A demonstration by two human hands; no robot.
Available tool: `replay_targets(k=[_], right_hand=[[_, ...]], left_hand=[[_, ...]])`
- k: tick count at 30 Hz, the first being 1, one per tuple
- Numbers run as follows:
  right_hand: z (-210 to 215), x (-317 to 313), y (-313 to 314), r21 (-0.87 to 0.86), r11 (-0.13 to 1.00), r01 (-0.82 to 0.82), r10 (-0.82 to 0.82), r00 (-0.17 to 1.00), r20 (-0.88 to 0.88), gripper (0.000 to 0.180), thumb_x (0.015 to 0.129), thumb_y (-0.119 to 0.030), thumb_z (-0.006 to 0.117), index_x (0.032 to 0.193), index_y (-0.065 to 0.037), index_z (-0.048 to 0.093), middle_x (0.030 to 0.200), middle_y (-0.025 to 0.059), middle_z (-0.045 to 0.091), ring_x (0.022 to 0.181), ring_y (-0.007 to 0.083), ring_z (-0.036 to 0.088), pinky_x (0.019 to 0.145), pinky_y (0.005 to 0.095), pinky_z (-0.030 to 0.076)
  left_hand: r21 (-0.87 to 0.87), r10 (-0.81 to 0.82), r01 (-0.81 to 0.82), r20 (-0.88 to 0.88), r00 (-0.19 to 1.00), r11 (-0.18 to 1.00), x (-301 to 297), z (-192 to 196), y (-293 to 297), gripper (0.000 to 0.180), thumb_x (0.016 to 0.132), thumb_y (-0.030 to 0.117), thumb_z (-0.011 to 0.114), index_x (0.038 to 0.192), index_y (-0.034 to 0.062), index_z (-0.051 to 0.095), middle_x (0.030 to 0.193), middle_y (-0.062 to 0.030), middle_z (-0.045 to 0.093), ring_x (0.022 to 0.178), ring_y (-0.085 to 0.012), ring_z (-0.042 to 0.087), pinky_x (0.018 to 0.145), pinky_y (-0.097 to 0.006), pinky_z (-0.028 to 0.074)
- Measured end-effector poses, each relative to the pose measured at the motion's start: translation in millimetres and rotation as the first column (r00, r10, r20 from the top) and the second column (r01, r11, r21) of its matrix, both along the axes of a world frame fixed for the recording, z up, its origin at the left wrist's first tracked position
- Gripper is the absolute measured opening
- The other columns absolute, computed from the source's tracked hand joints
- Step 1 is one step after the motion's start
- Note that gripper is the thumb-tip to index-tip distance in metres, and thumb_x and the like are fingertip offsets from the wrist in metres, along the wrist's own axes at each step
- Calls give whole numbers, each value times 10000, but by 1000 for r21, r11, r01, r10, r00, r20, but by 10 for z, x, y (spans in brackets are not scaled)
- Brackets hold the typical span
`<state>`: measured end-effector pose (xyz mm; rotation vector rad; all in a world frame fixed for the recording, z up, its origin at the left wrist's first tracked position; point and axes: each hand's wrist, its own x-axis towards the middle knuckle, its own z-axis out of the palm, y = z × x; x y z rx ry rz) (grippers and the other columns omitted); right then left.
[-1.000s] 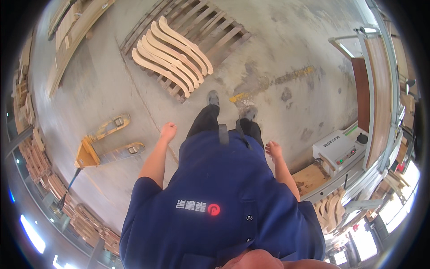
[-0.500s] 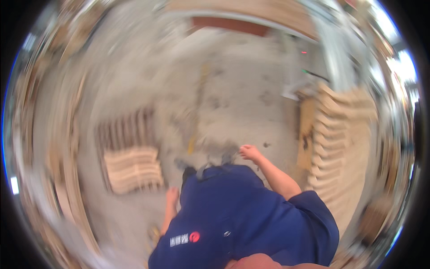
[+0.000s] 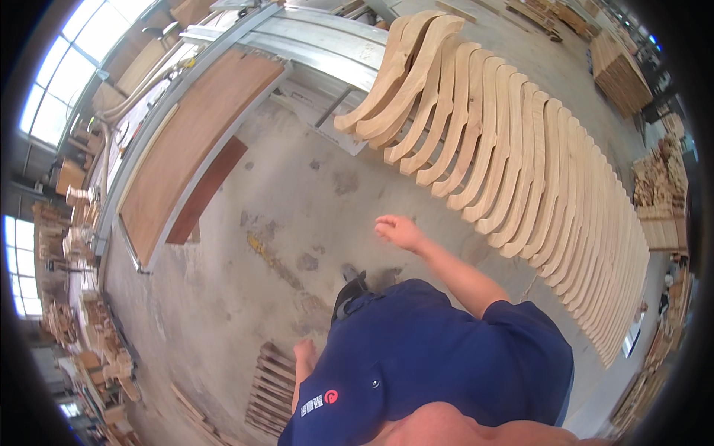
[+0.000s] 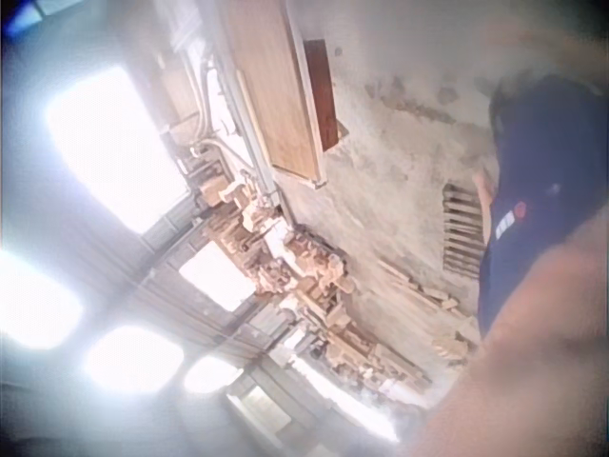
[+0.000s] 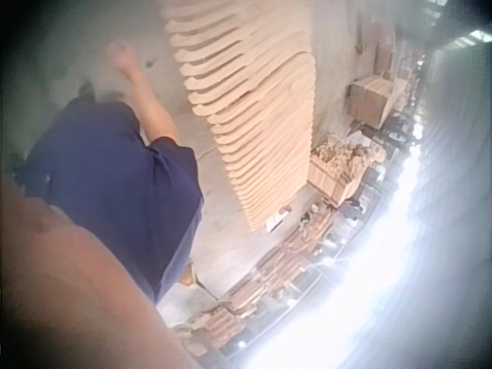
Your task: The person picks up curved wooden pieces from a table and stacks them onto a wooden pallet on the floor by hand.
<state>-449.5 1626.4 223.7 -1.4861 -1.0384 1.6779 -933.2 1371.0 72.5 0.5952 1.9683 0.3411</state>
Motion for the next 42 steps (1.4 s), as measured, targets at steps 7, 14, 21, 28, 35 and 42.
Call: replay_targets(k=[7,14,21,28,35,42], right_hand=[[599,552,748,320,930,178,-310,849,428,447,943,-278,634,1273,20,592,1123,133,710,1006,202,676,891,347,517],[954,876,1908,336,892,303,-449,686,572,798,886,-355,698,1449,99,361,1461,273,462,1369,337,462,1123,395,382],[485,1082,2921,521,781,344,-624,443,644,970,800,-336,718,1499,80,189,1507,340,290,1421,450,291,1174,462,288],[392,1089,3027,595,702,392,-698,542,467,929,762,-91,639,1522,53,125,1511,407,186,1429,557,168,1195,516,203],[984,1952,2320,498,791,355,-585,674,450,840,811,-33,540,1549,22,142,1584,263,243,1487,398,209,1217,443,218],[626,2478,1940,412,786,461,-618,572,539,897,796,-88,620,1542,47,140,1565,277,276,1475,386,249,1202,430,253]], left_hand=[[55,2,-11,163,987,998,71,-470,1562,279,858,146,637,1077,-20,685,778,-84,673,612,-176,610,523,-331,480],[61,-194,187,135,972,981,426,-184,2546,325,868,174,647,1102,-51,674,824,-114,696,632,-171,640,530,-315,504],[108,-61,33,268,962,994,606,213,3439,288,901,132,622,1132,-40,646,881,-93,681,709,-164,655,573,-279,511],[363,-366,318,73,928,876,1665,1213,4943,321,919,195,655,1135,-42,656,954,-100,693,798,-149,656,669,-270,522],[601,-752,669,-164,638,437,3600,2212,6130,500,879,283,684,1261,-26,588,1245,-191,631,1152,-262,612,978,-370,481],[447,-780,889,-520,348,99,5231,2589,6517,731,749,376,768,1289,-54,526,1360,-239,528,1248,-359,529,1024,-416,454]])
